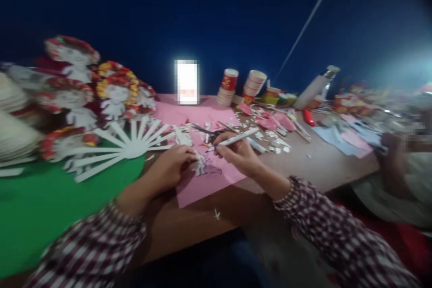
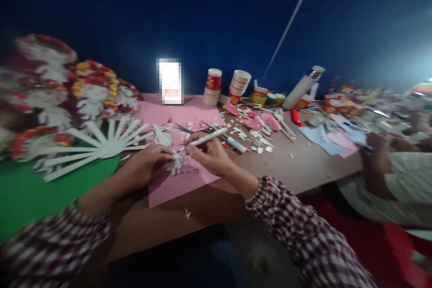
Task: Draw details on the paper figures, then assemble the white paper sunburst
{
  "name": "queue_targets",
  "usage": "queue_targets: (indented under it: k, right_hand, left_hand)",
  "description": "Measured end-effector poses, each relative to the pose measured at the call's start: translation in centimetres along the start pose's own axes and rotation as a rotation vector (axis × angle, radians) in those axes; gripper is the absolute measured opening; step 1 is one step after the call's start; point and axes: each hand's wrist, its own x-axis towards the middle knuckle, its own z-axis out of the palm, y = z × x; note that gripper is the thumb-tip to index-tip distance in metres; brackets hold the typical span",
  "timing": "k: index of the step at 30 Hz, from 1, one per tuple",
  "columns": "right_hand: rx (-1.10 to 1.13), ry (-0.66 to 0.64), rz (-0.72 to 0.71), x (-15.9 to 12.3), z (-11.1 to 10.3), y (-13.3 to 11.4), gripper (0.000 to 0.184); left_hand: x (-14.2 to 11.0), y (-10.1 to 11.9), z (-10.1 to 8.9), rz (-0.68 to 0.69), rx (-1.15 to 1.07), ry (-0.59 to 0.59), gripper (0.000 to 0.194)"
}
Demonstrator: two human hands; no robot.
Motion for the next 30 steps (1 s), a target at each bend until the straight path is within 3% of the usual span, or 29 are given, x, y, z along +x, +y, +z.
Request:
queue_targets:
  k: [8, 19, 30]
  right_hand:
    - [-0.121, -0.022, 0.053, -0.4, 2.5, 2.4, 0.012]
    - [-0.256, -0.1, 0.018, -0.6, 2.9, 3.5, 0.005]
    - [-0.293, 0.006, 0.065, -0.4, 2.6, 1.7, 0.009]
  left_hand:
    - [-0.2, 0.2, -0.3, 0.032, 0.001, 0.005, 0.02]
    - [-0.3, -0.8, 0.0, 0.063, -0.032, -0.024, 0.021]
    - [-0.3, -0.6, -0.2, 0.061, -0.023, -0.04, 0.028]
